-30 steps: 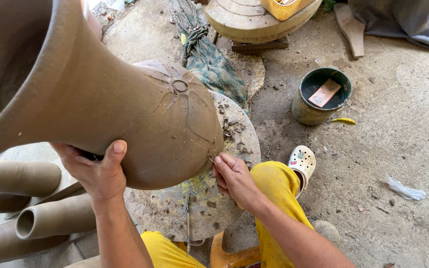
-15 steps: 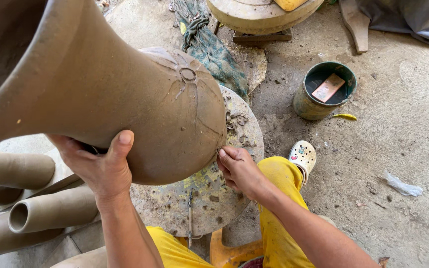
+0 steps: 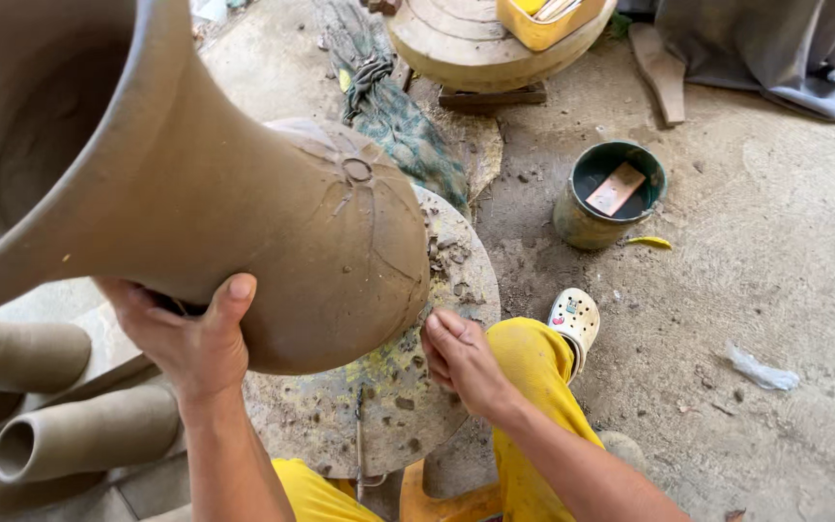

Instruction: The person carves decorative floral patterns into the surface of a clay vase using a wire loop tool, while holding the vase with one hand and rotating it on a turntable.

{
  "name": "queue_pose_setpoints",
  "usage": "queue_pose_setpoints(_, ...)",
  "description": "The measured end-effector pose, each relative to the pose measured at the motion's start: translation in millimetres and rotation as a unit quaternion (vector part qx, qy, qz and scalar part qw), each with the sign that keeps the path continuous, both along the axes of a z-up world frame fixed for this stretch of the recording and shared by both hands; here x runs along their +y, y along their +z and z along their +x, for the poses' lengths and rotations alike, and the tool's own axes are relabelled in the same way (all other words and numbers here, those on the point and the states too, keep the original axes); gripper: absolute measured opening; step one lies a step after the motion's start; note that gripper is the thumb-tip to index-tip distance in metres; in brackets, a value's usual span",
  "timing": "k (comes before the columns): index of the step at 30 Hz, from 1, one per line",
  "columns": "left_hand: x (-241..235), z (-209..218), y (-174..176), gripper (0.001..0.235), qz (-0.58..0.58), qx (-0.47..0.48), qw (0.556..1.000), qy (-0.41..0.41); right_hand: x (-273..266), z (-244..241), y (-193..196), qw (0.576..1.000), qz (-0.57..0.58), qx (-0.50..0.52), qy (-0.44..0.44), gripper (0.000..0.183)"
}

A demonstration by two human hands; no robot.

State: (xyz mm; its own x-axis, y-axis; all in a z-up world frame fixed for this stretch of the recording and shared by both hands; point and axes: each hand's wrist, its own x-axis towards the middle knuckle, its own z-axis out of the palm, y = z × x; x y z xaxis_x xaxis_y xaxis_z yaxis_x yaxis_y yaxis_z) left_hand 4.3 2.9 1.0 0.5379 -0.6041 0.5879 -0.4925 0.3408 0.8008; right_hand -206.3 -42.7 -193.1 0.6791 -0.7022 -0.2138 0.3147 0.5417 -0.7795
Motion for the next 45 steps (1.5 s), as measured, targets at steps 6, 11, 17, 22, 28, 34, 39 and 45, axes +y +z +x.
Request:
queue_pose_setpoints(6, 4, 6, -8, 0.118, 0.022, -0.02, 0.999, 0.017, -6, 3, 19, 0.999, 0.016, -0.037, 0.011, 0.035)
queue_pose_setpoints(11, 5, 6, -6, 0.121, 0.028, -0.031, 0.998, 0.038, -10, 7, 21, 0.999, 0.026, -0.036, 0.029, 0.035)
queue_pose_setpoints(17, 6, 3, -3, 0.119, 0.023, -0.021, 0.999, 0.028, -21, 5, 18, 0.996, 0.05, -0.009, 0.079, 0.036)
queue_pose_setpoints(22, 7, 0, -4, 0.117, 0.025, -0.027, 0.998, 0.043, -25, 10, 32, 0.994, 0.064, 0.032, 0.082, 0.038)
queue_pose_setpoints(28, -2, -3, 5, 0.114, -0.001, -0.022, 1.0, 0.018, 8, 15, 43, 0.973, 0.088, 0.129, 0.17, 0.038)
queue_pose_setpoints(34, -3, -4, 6, 0.111, 0.002, -0.035, 0.999, 0.015, -7, -12, 8, 0.997, 0.066, 0.005, 0.03, 0.034)
queue_pose_setpoints(39, 5, 5, -3, 0.116, 0.021, -0.03, 0.999, 0.024, -10, 2, 12, 0.998, 0.039, -0.032, 0.043, 0.035)
queue_pose_setpoints(45, 6, 9, -9, 0.115, 0.02, -0.037, 0.999, 0.026, -17, 2, 26, 0.997, 0.035, -0.03, 0.057, 0.036)
